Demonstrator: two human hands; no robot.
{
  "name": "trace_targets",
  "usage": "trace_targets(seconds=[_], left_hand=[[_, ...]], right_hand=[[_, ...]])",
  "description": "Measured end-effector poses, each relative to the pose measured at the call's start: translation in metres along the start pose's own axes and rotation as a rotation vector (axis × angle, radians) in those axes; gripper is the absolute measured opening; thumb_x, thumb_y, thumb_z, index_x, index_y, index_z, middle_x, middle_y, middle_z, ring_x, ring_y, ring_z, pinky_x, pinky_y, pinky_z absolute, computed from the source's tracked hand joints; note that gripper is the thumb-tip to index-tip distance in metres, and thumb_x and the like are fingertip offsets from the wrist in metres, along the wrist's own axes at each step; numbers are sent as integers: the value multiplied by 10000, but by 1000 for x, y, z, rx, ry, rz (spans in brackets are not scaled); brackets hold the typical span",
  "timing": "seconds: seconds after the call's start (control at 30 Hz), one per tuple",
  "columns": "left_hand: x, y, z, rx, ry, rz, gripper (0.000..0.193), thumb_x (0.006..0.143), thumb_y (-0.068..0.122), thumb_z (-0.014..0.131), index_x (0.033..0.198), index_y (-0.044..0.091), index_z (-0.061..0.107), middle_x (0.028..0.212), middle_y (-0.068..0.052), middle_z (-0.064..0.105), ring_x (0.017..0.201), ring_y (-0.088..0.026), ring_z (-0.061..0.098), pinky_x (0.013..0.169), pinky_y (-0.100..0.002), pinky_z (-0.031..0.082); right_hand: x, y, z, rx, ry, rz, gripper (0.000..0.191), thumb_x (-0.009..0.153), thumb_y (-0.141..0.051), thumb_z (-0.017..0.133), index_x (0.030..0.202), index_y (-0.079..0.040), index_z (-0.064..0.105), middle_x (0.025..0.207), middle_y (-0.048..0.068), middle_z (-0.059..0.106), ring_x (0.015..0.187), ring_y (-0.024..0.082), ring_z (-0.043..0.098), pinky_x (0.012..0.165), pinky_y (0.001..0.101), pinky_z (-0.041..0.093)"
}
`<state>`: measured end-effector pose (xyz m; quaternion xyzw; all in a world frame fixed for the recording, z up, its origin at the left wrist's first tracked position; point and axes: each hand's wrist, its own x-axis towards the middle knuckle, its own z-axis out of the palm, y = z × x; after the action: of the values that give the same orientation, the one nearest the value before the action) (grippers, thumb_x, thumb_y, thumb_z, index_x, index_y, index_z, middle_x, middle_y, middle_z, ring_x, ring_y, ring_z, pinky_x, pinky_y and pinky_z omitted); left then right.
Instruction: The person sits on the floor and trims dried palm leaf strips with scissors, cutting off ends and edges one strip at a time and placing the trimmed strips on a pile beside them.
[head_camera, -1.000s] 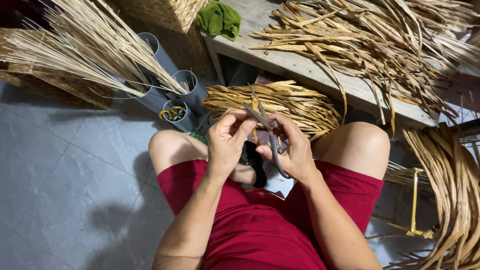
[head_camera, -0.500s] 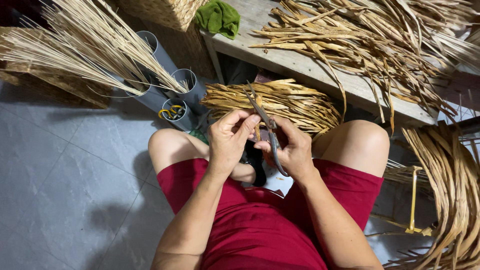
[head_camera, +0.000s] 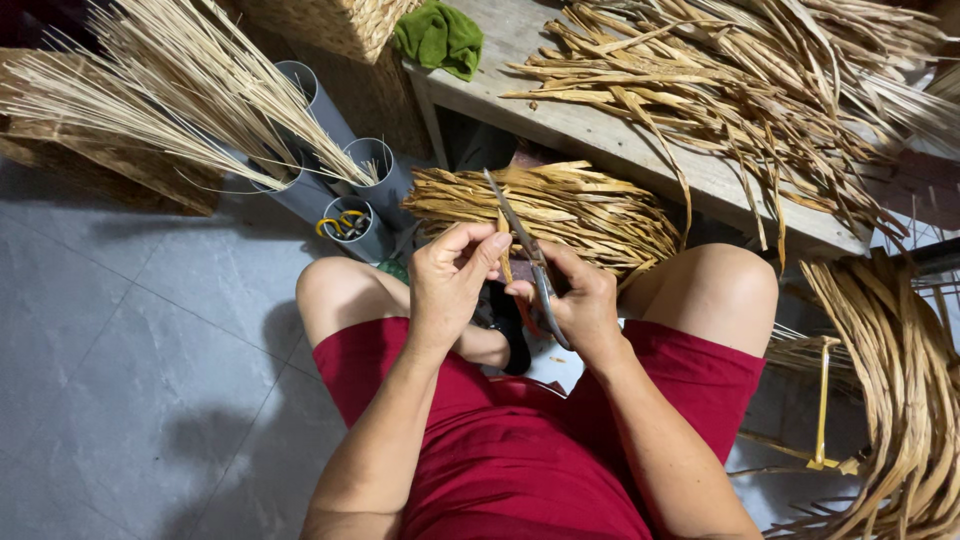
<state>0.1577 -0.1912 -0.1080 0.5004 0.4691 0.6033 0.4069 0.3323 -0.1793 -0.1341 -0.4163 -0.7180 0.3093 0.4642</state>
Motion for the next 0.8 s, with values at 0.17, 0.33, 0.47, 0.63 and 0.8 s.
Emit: trace_targets(seconds=[0.17, 0.33, 0.47, 0.63, 0.8], left_hand=[[0, 3, -6, -27, 17, 26, 103, 984, 104, 720, 1017, 6, 724, 865, 17, 684, 738, -34, 628, 651, -194, 539], [-2, 20, -20, -123, 127, 128, 102, 1034, 78, 674, 1081, -7, 705, 1016, -15, 717, 920, -57, 640, 837, -215, 520], [-9, 35, -42, -277, 316, 279, 95, 1097, 73, 616, 1145, -2, 650, 1054, -69, 695, 976, -133, 672, 953, -266, 539], [-11, 49, -99, -455, 448, 524, 231, 1164, 283, 585, 1216, 58, 567, 1018, -85, 647, 890, -228, 672, 869, -371, 578], [-18, 50, -153, -728, 625, 448, 309, 1147, 328, 612, 1318, 89, 518, 952, -30, 542, 737, -129, 501, 675, -275, 431]], right_hand=[[-4, 3, 4, 108, -60, 270, 585, 752, -272, 911, 1255, -66, 695, 808, 56, 742, 695, 100, 653, 647, 273, 561], [0, 11, 10, 22, -161, 192, 651, 707, -253, 933, 1265, -80, 646, 951, 60, 751, 784, 107, 656, 726, 267, 558], [-3, 16, 23, -43, -215, 81, 497, 797, -129, 866, 1247, -109, 655, 1027, 88, 776, 903, 143, 762, 798, 291, 592], [4, 24, 12, -276, -88, 262, 553, 749, -22, 801, 1271, -98, 634, 988, 136, 769, 904, 256, 764, 786, 363, 589], [10, 21, -7, -334, 128, 224, 518, 794, 6, 768, 1283, -95, 629, 1006, 132, 759, 852, 257, 743, 761, 371, 578]])
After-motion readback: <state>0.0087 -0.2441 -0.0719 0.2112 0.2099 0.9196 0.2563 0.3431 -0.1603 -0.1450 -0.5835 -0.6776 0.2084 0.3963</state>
